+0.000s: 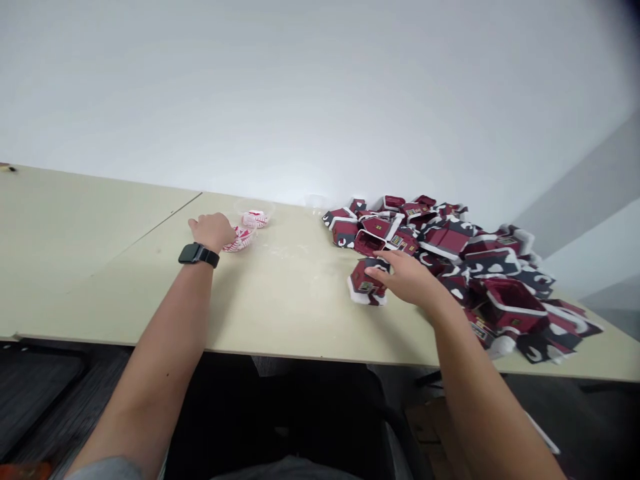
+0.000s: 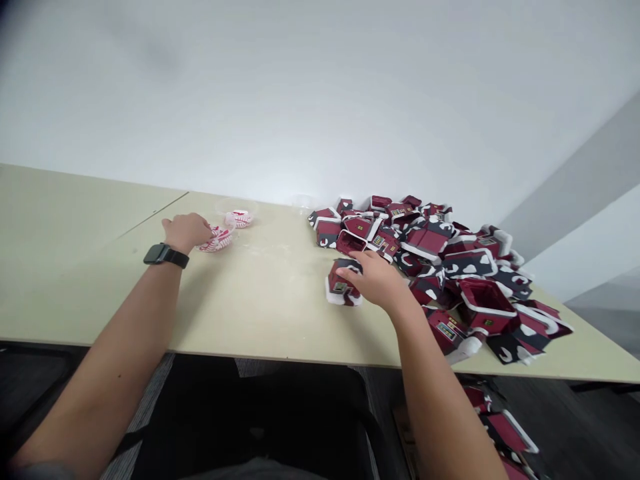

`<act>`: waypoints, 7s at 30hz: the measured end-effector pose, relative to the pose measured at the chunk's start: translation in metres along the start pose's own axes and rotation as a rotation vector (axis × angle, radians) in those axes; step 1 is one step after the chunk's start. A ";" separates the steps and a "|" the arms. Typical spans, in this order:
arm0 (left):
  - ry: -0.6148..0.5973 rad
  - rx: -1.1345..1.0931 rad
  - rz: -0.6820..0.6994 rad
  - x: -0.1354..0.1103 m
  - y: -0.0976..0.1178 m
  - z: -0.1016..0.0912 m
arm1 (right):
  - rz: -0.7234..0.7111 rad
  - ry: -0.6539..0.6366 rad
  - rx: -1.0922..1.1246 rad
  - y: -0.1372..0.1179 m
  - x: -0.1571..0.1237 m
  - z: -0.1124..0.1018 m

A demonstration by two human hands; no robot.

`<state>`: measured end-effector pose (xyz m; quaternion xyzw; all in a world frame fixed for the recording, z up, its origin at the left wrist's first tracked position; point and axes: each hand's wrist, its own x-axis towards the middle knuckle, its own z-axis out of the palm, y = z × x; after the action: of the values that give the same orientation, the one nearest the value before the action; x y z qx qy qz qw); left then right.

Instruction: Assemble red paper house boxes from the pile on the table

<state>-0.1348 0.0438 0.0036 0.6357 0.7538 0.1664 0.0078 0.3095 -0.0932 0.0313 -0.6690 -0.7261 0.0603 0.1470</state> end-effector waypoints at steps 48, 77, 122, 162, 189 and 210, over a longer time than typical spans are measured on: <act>0.312 -0.236 0.140 -0.005 0.013 -0.002 | -0.109 0.207 0.809 -0.064 0.101 0.118; 0.317 -0.560 0.855 -0.065 0.100 0.031 | 0.015 -0.148 1.351 -0.089 0.076 0.093; -0.410 -1.404 0.499 -0.075 0.110 0.034 | -0.370 0.021 1.300 -0.093 0.068 0.085; -0.466 -1.310 0.519 -0.078 0.105 0.021 | -0.419 -0.123 1.245 -0.074 0.068 0.078; -0.404 -0.945 0.596 -0.062 0.089 0.029 | -0.337 -0.027 1.180 -0.076 0.093 0.125; -0.280 -0.619 0.542 -0.084 0.073 0.001 | -0.201 0.260 1.160 -0.074 0.101 0.127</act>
<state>-0.0482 -0.0263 0.0048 0.7949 0.4658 0.2927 0.2560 0.1949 0.0133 -0.0549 -0.4094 -0.6105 0.3500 0.5807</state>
